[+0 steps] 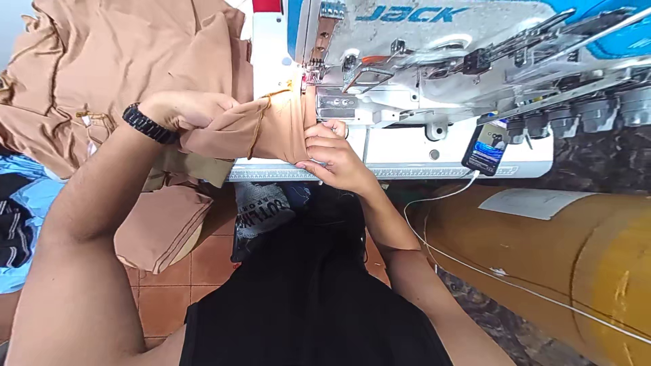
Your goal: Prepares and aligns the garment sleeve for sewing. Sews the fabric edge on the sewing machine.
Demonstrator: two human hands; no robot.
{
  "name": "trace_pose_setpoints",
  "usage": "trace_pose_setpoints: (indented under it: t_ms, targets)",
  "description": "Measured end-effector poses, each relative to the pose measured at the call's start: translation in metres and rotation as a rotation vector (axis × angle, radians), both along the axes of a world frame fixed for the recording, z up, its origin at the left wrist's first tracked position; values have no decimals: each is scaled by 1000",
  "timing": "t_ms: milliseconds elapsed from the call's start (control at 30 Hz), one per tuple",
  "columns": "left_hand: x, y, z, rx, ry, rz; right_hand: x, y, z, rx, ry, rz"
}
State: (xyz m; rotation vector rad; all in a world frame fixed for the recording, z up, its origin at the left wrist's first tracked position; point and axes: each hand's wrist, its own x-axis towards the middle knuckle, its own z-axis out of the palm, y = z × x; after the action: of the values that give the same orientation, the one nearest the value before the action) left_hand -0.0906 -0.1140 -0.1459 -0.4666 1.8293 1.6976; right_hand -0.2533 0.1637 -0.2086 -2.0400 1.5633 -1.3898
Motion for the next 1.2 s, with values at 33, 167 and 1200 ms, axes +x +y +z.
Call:
trace_pose_setpoints:
  t_ms: [33, 167, 1200]
  targets:
    - [1, 3, -2, 47, 28, -21, 0, 0, 0, 3, 0, 3]
    - [2, 10, -6, 42, 114, -15, 1, -1, 1, 5, -2, 16]
    - [1, 20, 44, -802, 397, -7, -8, -5, 23, -64, 34, 35]
